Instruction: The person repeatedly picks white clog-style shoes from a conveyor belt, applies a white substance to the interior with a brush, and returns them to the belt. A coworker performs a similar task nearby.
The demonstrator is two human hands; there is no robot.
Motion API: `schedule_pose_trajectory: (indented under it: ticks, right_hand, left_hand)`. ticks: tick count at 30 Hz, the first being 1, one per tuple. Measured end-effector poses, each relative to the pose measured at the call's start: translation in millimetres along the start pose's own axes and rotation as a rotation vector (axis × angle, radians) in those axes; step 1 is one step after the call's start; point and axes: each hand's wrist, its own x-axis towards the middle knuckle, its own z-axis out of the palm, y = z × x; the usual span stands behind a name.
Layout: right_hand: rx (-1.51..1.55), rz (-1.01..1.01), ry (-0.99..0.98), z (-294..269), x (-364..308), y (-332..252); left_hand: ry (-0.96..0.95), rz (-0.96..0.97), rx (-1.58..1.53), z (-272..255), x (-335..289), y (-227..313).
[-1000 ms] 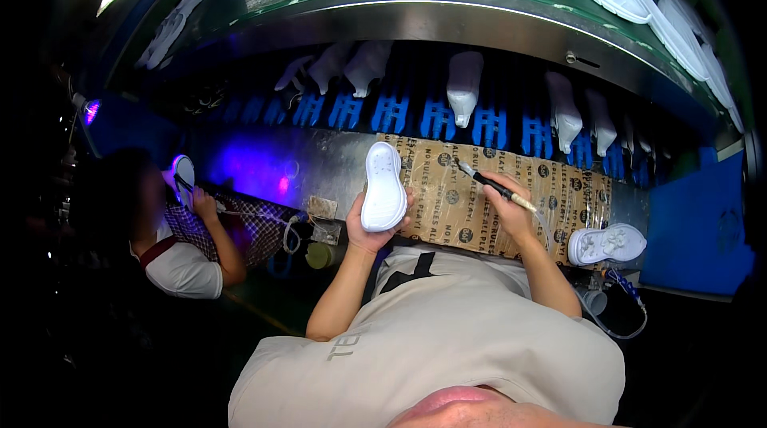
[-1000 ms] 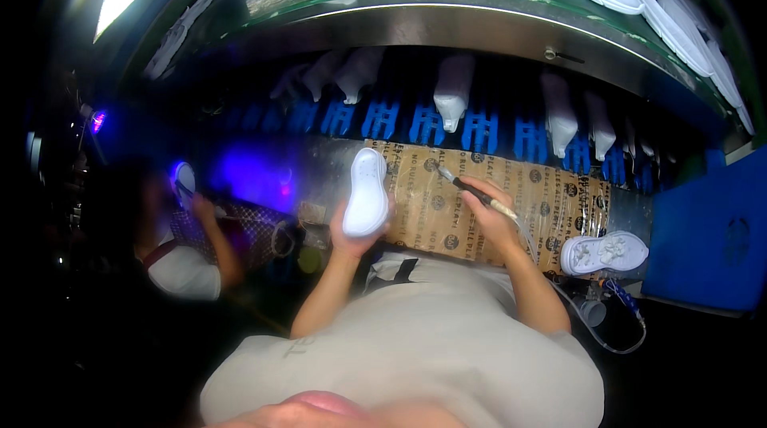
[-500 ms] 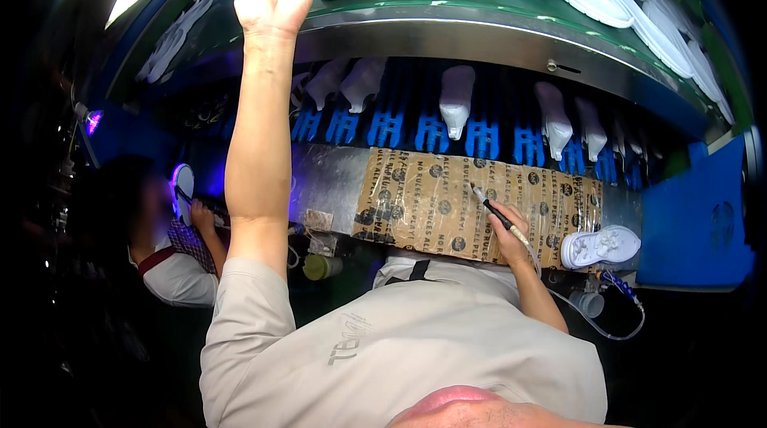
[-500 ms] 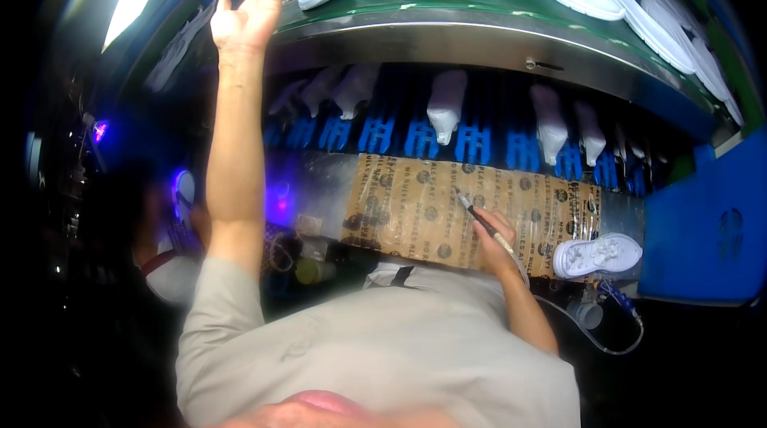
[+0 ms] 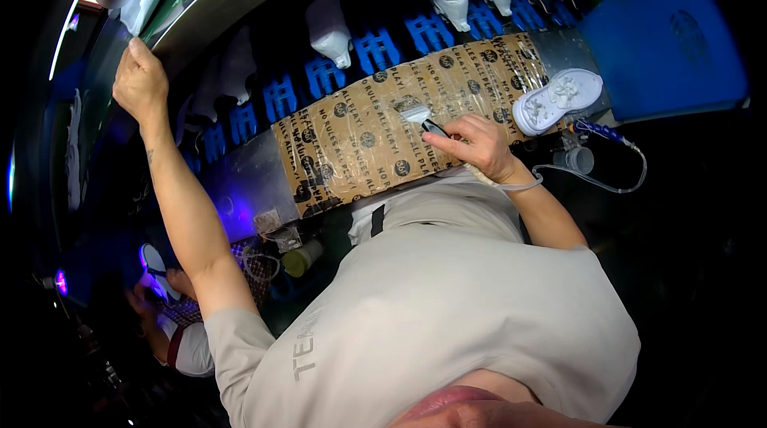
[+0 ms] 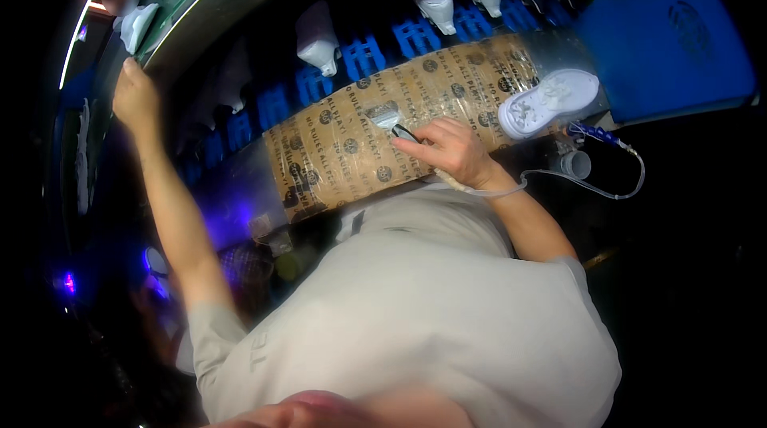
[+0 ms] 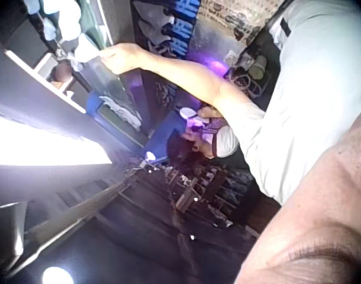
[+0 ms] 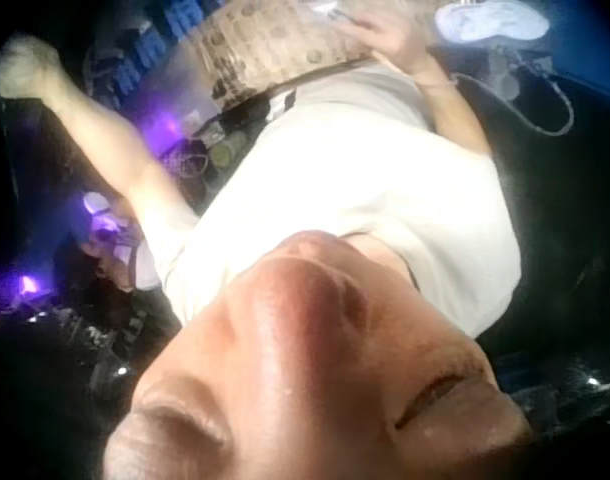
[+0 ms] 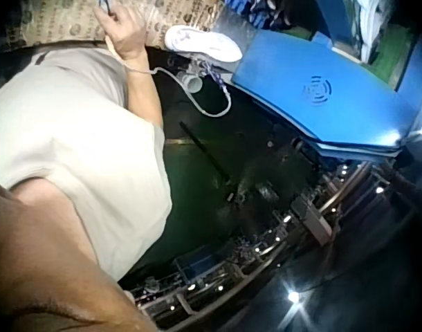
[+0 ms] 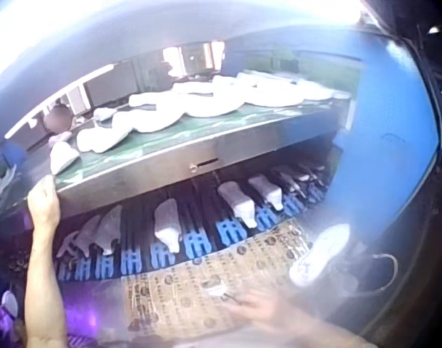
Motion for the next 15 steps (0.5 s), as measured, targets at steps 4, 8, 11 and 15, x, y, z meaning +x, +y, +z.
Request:
schedule_pose_trajectory:
  ticks: [4, 8, 11, 15]
  right_hand:
    - [-0.029, 0.032, -0.007, -12.3, -15.5, -4.8]
    - [-0.078, 0.016, 0.044, -18.2, -31.5, -5.4]
    - [-0.063, 0.042, -0.073, -28.1, -31.8, -9.6]
    - [0.090, 0.030, -0.098, -13.4, -23.3, -1.6]
  left_hand:
    - [0.002, 0.092, 0.119, 17.9, -4.9, -27.2]
    - [0.018, 0.032, 0.045, 13.3, -8.5, -24.1]
    - [0.014, -0.161, -0.310, -15.4, -21.0, 8.1]
    - [0.053, -0.046, -0.630, -60.8, -68.0, 82.9]
